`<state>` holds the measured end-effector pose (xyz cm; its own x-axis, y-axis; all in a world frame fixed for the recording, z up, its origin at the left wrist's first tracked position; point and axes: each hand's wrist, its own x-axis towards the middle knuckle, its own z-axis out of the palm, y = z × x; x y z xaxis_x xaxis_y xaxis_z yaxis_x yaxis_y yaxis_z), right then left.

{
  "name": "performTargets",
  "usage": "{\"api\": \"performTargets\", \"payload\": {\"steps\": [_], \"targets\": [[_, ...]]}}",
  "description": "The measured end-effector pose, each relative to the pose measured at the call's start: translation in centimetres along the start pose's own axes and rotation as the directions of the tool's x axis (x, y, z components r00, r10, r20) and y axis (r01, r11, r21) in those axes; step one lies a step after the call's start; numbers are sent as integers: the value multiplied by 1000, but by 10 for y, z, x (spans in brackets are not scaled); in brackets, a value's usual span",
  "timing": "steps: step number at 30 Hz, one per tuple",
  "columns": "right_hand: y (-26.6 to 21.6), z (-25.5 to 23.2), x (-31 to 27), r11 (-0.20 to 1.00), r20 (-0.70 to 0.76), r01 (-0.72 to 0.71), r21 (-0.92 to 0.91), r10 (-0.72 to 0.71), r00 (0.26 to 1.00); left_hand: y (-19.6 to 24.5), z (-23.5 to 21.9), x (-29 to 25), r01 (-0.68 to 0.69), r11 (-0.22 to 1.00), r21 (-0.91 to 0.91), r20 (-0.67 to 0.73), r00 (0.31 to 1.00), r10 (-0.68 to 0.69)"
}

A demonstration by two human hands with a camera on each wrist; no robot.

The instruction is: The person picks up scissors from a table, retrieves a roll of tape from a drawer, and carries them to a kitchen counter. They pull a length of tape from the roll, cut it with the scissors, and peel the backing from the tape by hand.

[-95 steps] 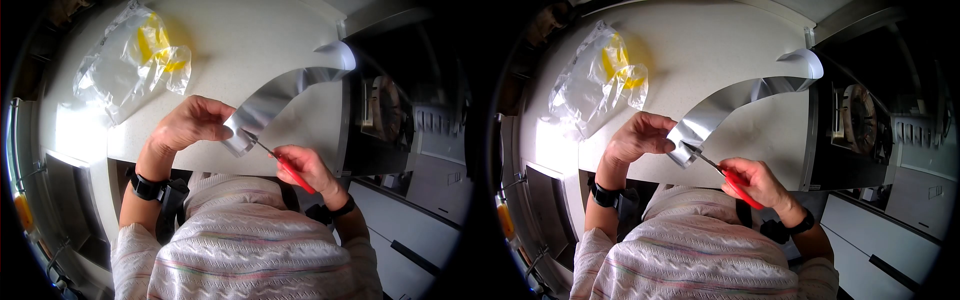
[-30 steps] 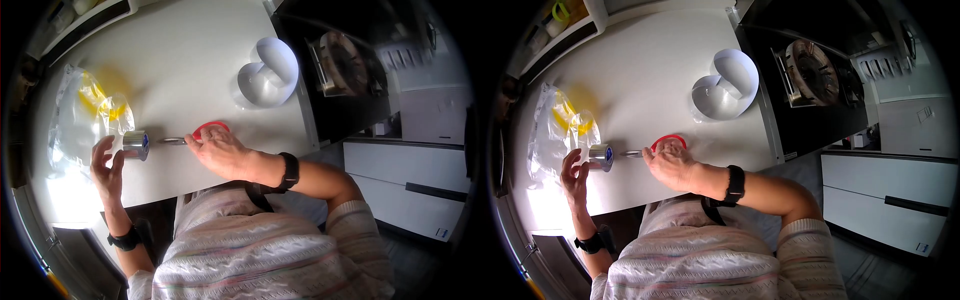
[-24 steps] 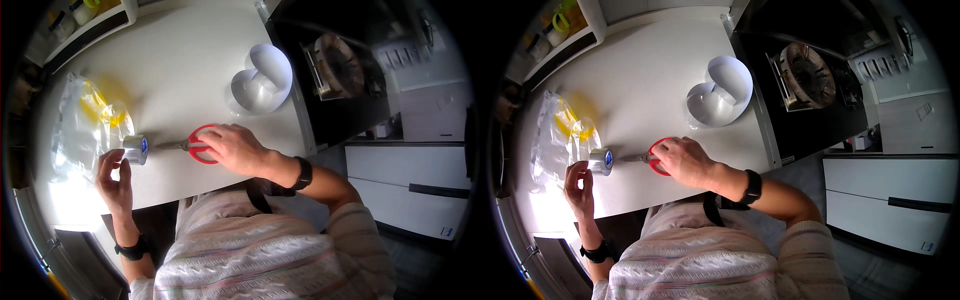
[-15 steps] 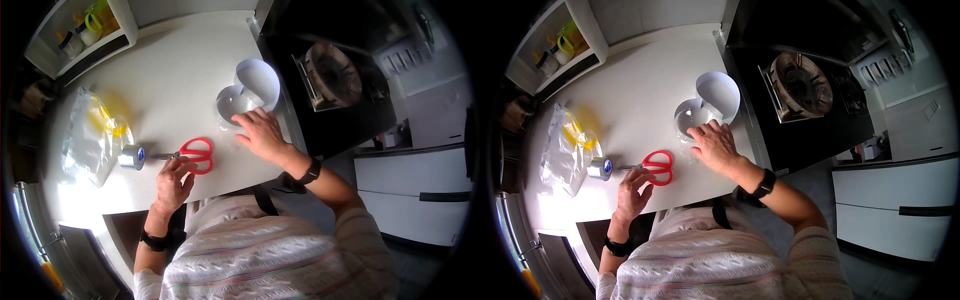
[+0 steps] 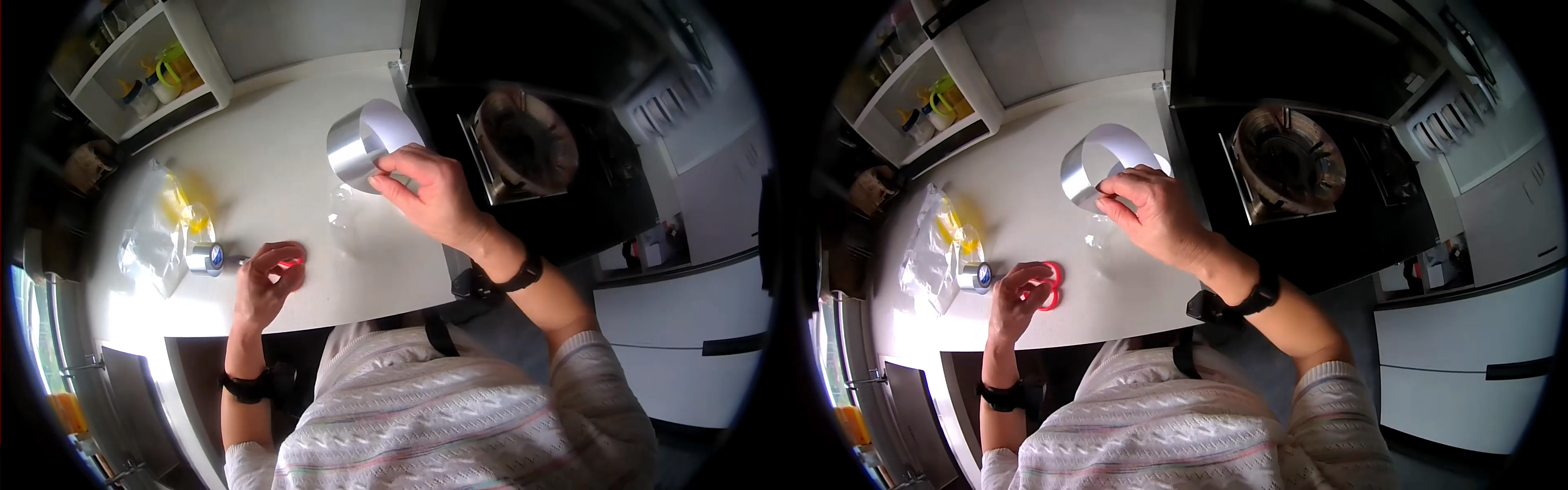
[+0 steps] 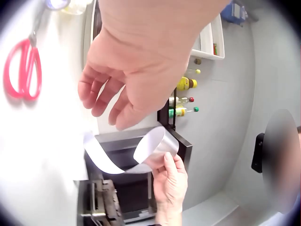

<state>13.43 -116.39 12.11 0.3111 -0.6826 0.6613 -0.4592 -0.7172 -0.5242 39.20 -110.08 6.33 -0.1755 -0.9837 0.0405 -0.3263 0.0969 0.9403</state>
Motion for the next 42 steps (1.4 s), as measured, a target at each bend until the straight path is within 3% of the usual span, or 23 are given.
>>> {"api": "performTargets", "payload": {"steps": [3, 4, 6, 8, 10, 14, 16, 18, 19, 22, 24, 26, 28, 30, 32, 34, 35, 36, 37, 38, 39, 40, 42], "targets": [[-22, -13, -3, 985, 7, -4, 172, 3, 1000, 45, 27, 12, -113, 968, 225, 136, 987, 83], [-28, -19, -5, 984, 8, 2, 177, -3, 1000, 38, 39, 19, -293, 909, 296, 212, 948, 237], [-36, -36, -9, 965, -2, -41, 259, 43, 999, 15, 65, 29, -431, 802, 413, 357, 887, 292], [-37, -56, -21, 931, -34, -117, 345, 137, 990, -17, 80, 37, -404, 710, 576, 437, 887, 150], [-43, -84, -34, 931, -25, -136, 340, 153, 988, -41, 82, 45, -348, 591, 728, 407, 913, 36], [-59, -120, -62, 883, 41, -146, 445, 143, 989, -69, 68, 75, -281, 620, 732, 270, 956, 115], [-58, -127, -71, 860, 28, -166, 482, 174, 984, -63, 62, 85, -320, 550, 771, 281, 947, 157], [-59, -137, -81, 775, -38, -233, 588, 314, 949, -59, 64, 86, -378, 488, 786, 338, 925, 172], [-57, -142, -85, 756, -107, -207, 621, 343, 933, -57, 66, 86, -433, 424, 796, 392, 901, 183], [-55, -169, -89, 874, -291, -100, 475, 264, 920, -49, 70, 78, -465, 420, 780, 434, 884, 174], [-60, -183, -79, 842, -267, -29, 538, 203, 942, -44, 70, 74, -487, 432, 759, 426, 874, 235], [-52, -196, -86, 806, -353, 22, 591, 235, 906, -18, 74, 65, -580, 420, 698, 481, 814, 325], [-48, -213, -91, 718, -350, 52, 694, 274, 896, -10, 76, 55, -605, 477, 637, 530, 794, 299], [-52, -223, -87, 604, -182, -10, 797, 256, 949, -12, 77, 43, -540, 625, 564, 561, 806, 190], [-46, -227, -84, 464, -133, 47, 885, 153, 979, -8, 75, 36, -551, 677, 488, 601, 774, 197], [-42, -235, -86, 277, -169, 120, 953, 160, 973, 8, 73, 26, -207, 935, 286, 621, 784, -16], [-37, -241, -88, 228, -137, 106, 968, 128, 982, 5, 72, 23, -142, 982, 122, 591, 806, 43], [-35, -247, -89, 226, -137, 105, 968, 128, 982, 5, 70, 21, -140, 982, 124, 590, 806, 41], [-34, -253, -91, 246, -156, 112, 963, 169, 973, 7, 68, 19, 127, 990, -56, 549, 832, -75], [-33, -258, -93, 263, -173, 115, 958, 210, 962, 7, 67, 14, 375, 895, -243, 528, 825, -202], [-30, -262, -96, 288, -201, 134, 948, 217, 955, 9, 65, 14, 375, 875, -305, 524, 834, -175], [-25, -268, -95, 212, -164, 126, 969, 173, 971, 8, 63, 13, 407, 791, -457, 534, 836, -121], [-24, -276, -102, 268, -284, 204, 942, 306, 908, -2, 58, 14, 353, 669, -654, 498, 867, 30]]}}
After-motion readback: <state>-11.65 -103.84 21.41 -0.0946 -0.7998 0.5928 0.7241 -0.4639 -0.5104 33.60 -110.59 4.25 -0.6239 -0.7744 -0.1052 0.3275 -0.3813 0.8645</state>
